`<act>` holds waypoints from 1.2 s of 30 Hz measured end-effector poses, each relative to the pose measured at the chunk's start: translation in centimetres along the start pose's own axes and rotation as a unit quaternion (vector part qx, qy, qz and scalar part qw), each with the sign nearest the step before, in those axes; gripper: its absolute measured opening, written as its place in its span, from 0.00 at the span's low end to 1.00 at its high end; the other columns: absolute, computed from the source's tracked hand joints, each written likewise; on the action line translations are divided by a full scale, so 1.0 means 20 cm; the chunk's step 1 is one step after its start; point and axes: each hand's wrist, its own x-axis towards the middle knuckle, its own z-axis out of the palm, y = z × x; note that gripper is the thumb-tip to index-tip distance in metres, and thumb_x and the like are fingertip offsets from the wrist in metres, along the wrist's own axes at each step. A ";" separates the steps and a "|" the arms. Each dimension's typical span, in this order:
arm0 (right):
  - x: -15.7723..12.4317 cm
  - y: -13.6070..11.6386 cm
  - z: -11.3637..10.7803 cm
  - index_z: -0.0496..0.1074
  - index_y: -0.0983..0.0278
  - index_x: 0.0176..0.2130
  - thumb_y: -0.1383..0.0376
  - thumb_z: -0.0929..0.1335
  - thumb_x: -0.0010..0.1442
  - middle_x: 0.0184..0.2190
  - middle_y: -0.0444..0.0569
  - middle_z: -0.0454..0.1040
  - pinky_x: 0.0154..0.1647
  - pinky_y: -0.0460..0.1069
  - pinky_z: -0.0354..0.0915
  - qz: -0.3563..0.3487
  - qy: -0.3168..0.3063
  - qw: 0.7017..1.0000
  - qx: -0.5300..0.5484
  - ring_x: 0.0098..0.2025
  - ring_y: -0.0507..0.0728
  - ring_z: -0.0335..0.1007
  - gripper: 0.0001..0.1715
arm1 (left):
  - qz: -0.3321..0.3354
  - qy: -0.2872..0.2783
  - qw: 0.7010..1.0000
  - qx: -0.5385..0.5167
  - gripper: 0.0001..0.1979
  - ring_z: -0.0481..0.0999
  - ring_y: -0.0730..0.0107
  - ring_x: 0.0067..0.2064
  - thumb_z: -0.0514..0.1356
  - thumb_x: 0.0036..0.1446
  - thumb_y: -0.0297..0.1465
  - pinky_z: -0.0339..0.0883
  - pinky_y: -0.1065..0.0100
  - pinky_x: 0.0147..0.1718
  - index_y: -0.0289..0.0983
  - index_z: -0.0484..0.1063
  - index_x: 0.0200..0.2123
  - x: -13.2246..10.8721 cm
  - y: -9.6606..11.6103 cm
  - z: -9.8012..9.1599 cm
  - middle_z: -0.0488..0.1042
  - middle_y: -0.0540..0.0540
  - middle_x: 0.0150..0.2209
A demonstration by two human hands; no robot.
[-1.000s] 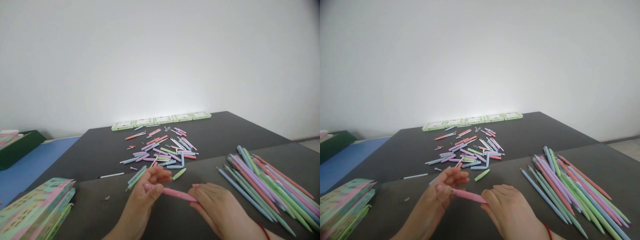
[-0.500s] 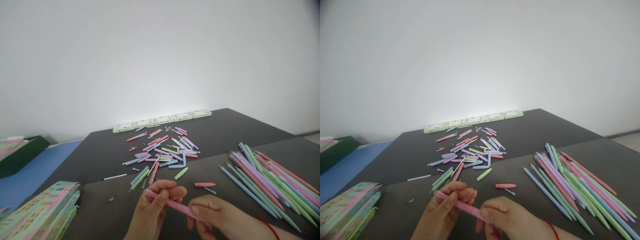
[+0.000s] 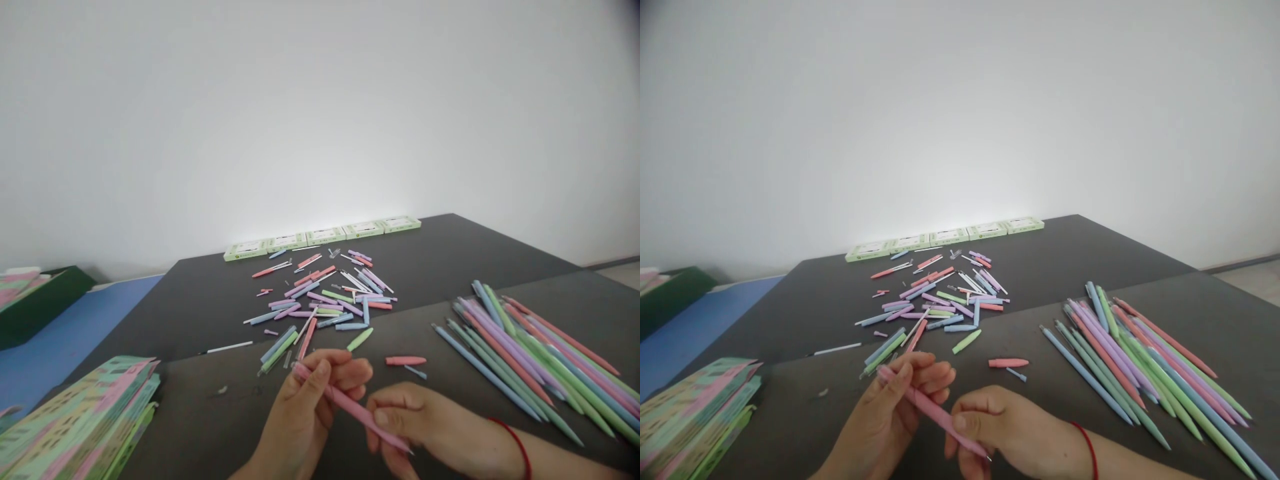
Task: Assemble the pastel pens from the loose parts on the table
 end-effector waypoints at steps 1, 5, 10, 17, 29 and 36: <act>0.00 -0.01 0.01 0.67 0.66 0.33 0.52 0.67 0.57 0.18 0.40 0.67 0.23 0.43 0.54 -0.016 0.019 0.999 -0.039 0.20 0.48 0.60 0.18 | 0.001 0.011 1.000 -0.006 0.10 0.80 0.64 0.42 0.62 0.58 0.35 0.71 0.67 0.42 0.34 0.76 0.39 0.01 0.00 -0.01 0.81 0.39 0.38; 0.01 0.00 0.04 0.63 0.63 0.28 0.57 0.67 0.56 0.17 0.39 0.67 0.23 0.43 0.55 -0.034 0.098 0.989 -0.106 0.19 0.48 0.60 0.14 | 0.003 0.017 1.000 -0.005 0.11 0.80 0.64 0.43 0.62 0.58 0.35 0.71 0.66 0.43 0.33 0.75 0.41 0.02 -0.02 -0.03 0.81 0.39 0.39; 0.04 0.04 0.03 0.69 0.67 0.28 0.48 0.65 0.53 0.12 0.41 0.65 0.15 0.42 0.51 0.047 0.016 0.996 0.070 0.12 0.47 0.55 0.24 | 0.004 -0.008 1.000 -0.007 0.11 0.80 0.64 0.41 0.62 0.58 0.35 0.72 0.66 0.42 0.33 0.76 0.40 0.01 -0.03 -0.03 0.81 0.39 0.37; 0.02 0.01 0.01 0.68 0.65 0.31 0.51 0.63 0.58 0.21 0.44 0.69 0.23 0.45 0.57 -0.022 0.090 0.981 -0.171 0.21 0.50 0.62 0.20 | 0.011 0.009 1.000 -0.006 0.09 0.80 0.64 0.44 0.62 0.58 0.33 0.71 0.67 0.45 0.34 0.75 0.40 0.01 -0.03 -0.03 0.81 0.40 0.39; 0.04 0.05 -0.02 0.68 0.67 0.28 0.47 0.61 0.59 0.12 0.40 0.63 0.15 0.43 0.54 0.053 -0.016 0.997 0.046 0.12 0.49 0.57 0.26 | 0.019 0.004 1.000 -0.014 0.10 0.80 0.65 0.42 0.63 0.57 0.34 0.71 0.67 0.44 0.34 0.76 0.38 0.01 -0.02 0.00 0.82 0.40 0.37; -0.01 -0.04 -0.01 0.68 0.64 0.31 0.55 0.67 0.57 0.25 0.44 0.71 0.28 0.46 0.57 -0.065 0.133 0.913 -0.380 0.26 0.52 0.63 0.14 | 0.019 0.008 1.000 -0.015 0.09 0.79 0.66 0.44 0.61 0.59 0.33 0.70 0.67 0.46 0.34 0.76 0.39 0.01 -0.03 -0.02 0.81 0.40 0.40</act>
